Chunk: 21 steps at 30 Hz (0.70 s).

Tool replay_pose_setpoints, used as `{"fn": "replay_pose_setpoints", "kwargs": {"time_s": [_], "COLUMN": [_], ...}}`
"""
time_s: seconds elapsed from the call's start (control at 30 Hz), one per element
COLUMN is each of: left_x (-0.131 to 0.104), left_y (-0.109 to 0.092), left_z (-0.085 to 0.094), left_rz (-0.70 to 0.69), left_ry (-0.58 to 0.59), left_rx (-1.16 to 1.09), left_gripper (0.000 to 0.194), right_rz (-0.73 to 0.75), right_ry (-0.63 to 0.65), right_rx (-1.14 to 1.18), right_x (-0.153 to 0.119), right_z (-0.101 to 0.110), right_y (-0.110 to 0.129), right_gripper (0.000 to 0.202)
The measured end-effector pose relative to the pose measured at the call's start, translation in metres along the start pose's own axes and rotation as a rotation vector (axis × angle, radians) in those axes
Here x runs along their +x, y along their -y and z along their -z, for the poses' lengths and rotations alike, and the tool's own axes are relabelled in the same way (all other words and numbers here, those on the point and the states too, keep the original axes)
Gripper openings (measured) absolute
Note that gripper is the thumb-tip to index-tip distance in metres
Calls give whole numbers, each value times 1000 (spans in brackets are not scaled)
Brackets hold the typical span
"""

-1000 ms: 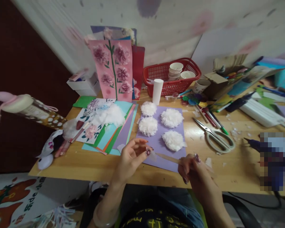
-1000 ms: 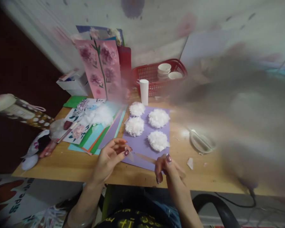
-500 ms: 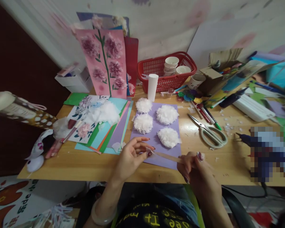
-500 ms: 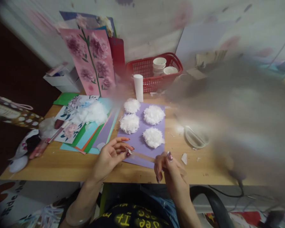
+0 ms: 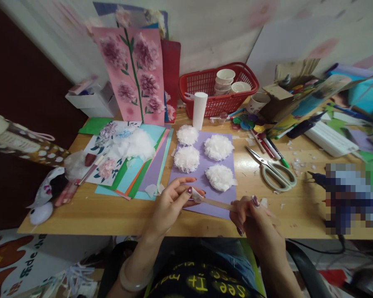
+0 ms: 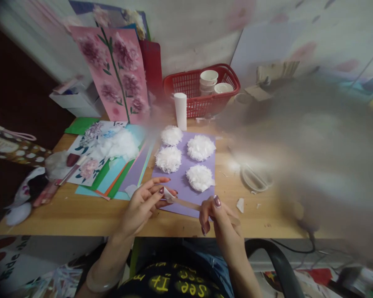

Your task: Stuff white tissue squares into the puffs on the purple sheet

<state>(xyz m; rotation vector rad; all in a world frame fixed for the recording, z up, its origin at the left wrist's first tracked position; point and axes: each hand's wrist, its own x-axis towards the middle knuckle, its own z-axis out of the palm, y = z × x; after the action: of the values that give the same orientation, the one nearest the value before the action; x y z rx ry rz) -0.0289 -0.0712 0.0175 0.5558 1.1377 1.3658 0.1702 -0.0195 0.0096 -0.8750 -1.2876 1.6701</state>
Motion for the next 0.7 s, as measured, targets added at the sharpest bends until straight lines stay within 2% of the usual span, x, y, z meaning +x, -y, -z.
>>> {"fn": "replay_pose_setpoints", "kwargs": {"time_s": [0.13, 0.23, 0.33, 0.43, 0.57, 0.7], "left_x": [-2, -3, -4, -5, -8, -10], "left_y": [2, 4, 4, 2, 0, 2], "left_z": [1, 0, 0, -2, -6, -11], "left_rz": [-24, -73, -94, -92, -85, -66], "left_ry": [-5, -68, -118, -115, -132, -109], "left_rx": [-15, 12, 18, 48, 156, 203], "left_gripper": [40, 43, 44, 49, 51, 51], "right_rz": [15, 31, 79, 75, 15, 21], "right_ry": [-9, -4, -81, -132, -62, -36], "right_rx": [-30, 7, 102, 135, 135, 124], "right_x": [-2, -4, -5, -5, -5, -6], "right_z": [0, -4, -9, -11, -10, -7], "right_y": [-2, 3, 12, 15, 12, 9], "right_gripper": [51, 50, 50, 51, 54, 53]}}
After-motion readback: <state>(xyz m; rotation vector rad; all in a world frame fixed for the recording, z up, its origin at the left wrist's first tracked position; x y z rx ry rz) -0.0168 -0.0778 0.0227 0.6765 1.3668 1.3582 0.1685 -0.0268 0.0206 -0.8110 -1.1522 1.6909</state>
